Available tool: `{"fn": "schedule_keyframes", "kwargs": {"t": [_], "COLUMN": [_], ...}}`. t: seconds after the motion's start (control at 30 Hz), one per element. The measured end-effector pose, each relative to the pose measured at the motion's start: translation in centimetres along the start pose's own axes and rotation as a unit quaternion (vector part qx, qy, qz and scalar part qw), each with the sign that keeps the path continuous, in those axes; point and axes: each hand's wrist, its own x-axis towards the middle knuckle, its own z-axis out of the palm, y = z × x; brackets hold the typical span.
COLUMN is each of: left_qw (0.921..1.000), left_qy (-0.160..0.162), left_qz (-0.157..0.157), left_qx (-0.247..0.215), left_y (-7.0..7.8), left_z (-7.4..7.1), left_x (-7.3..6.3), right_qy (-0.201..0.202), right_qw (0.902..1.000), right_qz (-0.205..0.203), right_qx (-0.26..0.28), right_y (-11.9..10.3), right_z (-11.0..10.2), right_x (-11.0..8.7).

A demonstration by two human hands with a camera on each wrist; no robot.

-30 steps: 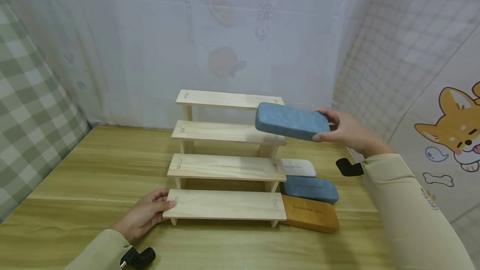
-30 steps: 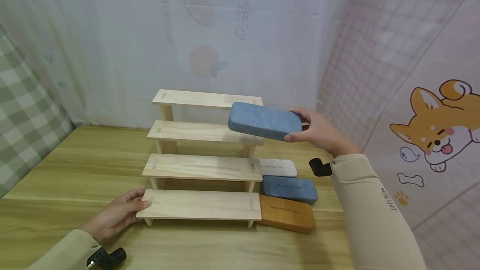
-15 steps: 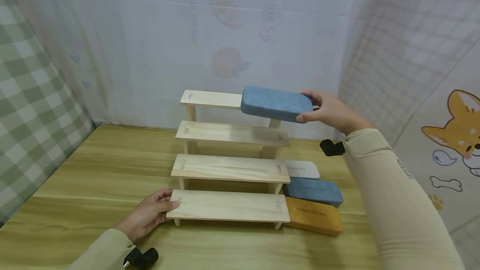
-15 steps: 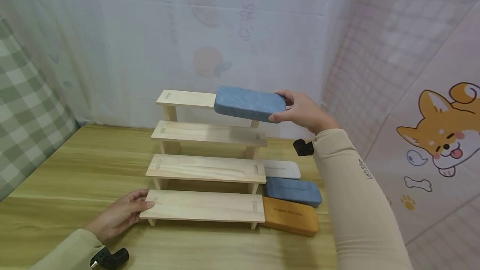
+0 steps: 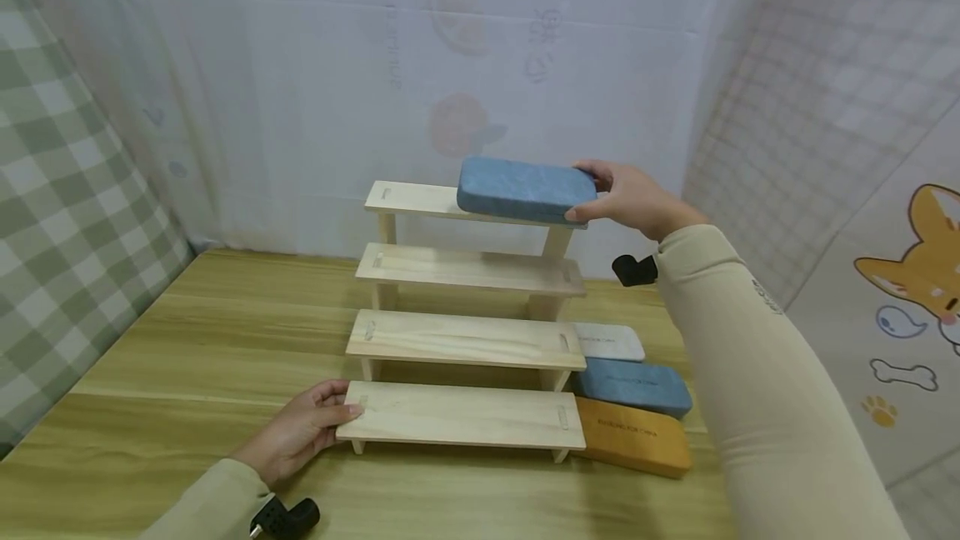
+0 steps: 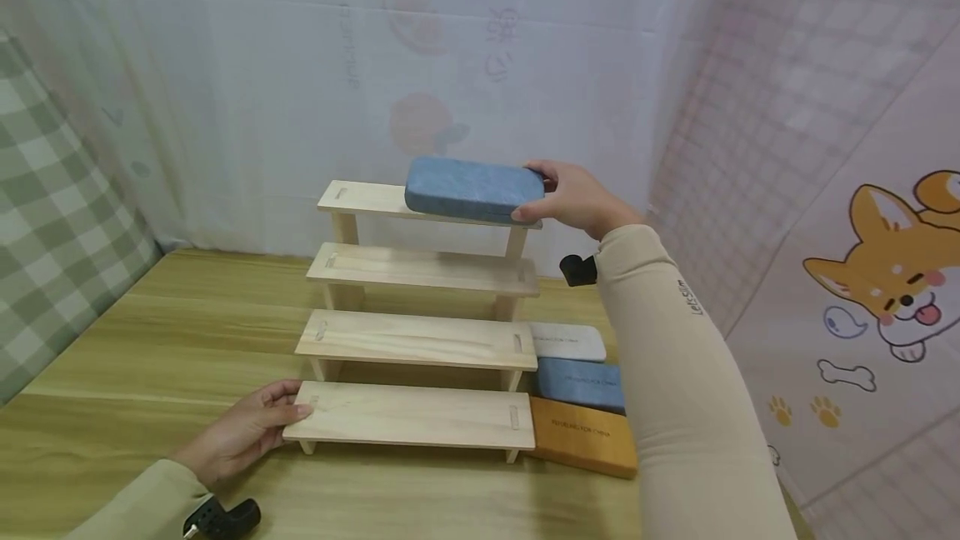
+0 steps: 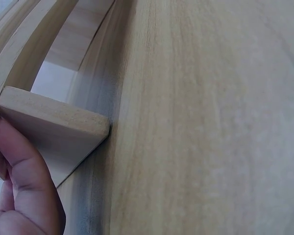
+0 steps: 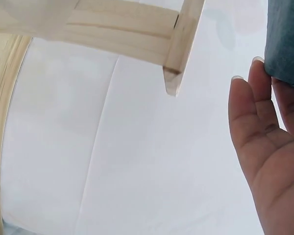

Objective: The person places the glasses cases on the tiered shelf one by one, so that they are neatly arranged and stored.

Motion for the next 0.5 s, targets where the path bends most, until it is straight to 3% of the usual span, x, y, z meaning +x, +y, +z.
{"fn": "schedule_keyframes", "kwargs": {"t": [0.5], "left_qw": [0.9999], "left_qy": [-0.002], "left_qz": [0.011], "left_qx": [-0.003], "left_y": [-0.1], "left_z": [0.4], "left_x": [0.2], "right_qy": [-0.010], "right_qw": [0.9992], "right_qz": [-0.004], "right_qx": [0.039], "right_y": [0.1], "right_z": [1.1], "right_x": [2.2]}}
